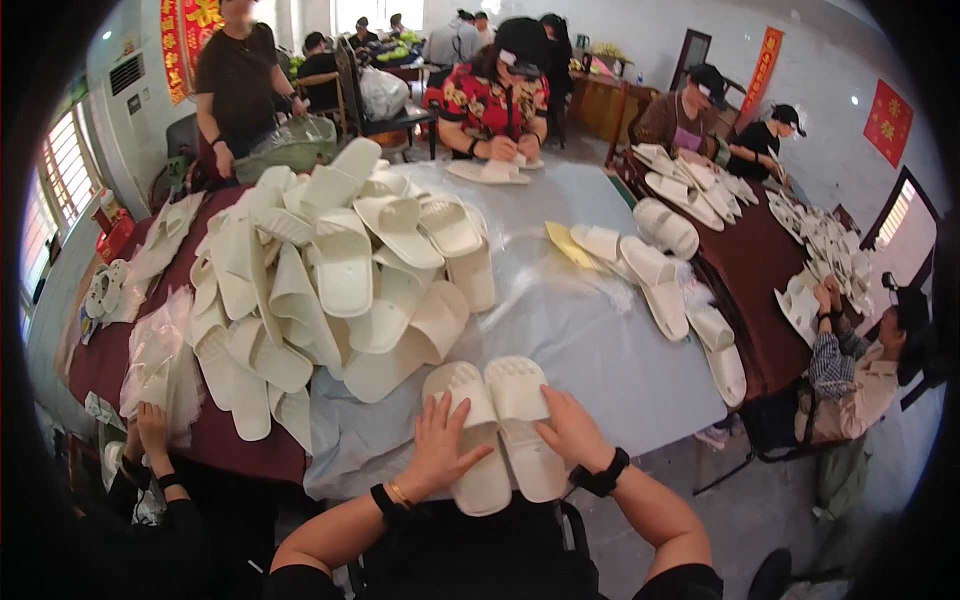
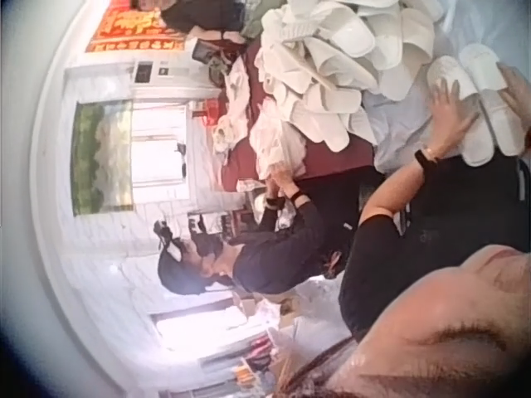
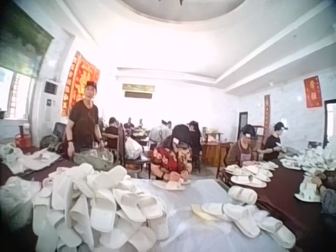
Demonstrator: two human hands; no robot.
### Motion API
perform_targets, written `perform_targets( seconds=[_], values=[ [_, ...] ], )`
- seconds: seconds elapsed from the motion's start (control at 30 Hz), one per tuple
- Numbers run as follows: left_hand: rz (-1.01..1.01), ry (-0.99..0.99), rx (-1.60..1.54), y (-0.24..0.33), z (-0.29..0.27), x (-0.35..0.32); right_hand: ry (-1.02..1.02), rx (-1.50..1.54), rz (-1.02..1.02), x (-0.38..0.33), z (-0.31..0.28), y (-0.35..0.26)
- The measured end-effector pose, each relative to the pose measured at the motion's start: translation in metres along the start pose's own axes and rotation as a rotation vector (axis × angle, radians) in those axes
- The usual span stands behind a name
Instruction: Inspecting and sorting white foam slippers at a manufacturing table.
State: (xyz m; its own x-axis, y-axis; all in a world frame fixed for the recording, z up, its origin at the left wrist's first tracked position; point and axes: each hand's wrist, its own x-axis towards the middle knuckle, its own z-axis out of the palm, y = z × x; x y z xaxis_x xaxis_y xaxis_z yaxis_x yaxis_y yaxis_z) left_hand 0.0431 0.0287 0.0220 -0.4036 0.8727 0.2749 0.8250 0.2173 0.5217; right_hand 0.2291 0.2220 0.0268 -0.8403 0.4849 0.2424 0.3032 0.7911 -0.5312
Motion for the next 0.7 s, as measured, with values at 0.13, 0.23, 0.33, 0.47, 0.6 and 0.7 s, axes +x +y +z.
perform_targets(
  seconds=[0.13, 0.23, 0.33, 0.47, 0.6, 0.7],
  values=[
    [0.025, -0.021, -0.027, -0.023, 0.0, -0.003, -0.154, 0.034, 0.116, 0.019, -0.008, -0.005],
    [0.062, -0.017, -0.051, -0.026, -0.002, 0.004, -0.027, -0.086, 0.016, 0.04, -0.002, 0.027],
    [0.099, -0.001, -0.051, -0.027, -0.001, 0.0, -0.009, -0.153, 0.096, 0.079, -0.01, 0.044],
    [0.121, 0.018, -0.015, -0.023, -0.001, 0.0, 0.021, -0.264, -0.011, 0.127, -0.008, 0.052],
    [0.154, 0.039, -0.001, -0.026, 0.008, 0.002, 0.045, -0.376, -0.124, 0.162, 0.006, 0.056],
    [0.157, 0.056, 0.002, -0.02, 0.01, 0.002, 0.024, -0.466, -0.19, 0.182, 0.025, 0.068]
  ],
)
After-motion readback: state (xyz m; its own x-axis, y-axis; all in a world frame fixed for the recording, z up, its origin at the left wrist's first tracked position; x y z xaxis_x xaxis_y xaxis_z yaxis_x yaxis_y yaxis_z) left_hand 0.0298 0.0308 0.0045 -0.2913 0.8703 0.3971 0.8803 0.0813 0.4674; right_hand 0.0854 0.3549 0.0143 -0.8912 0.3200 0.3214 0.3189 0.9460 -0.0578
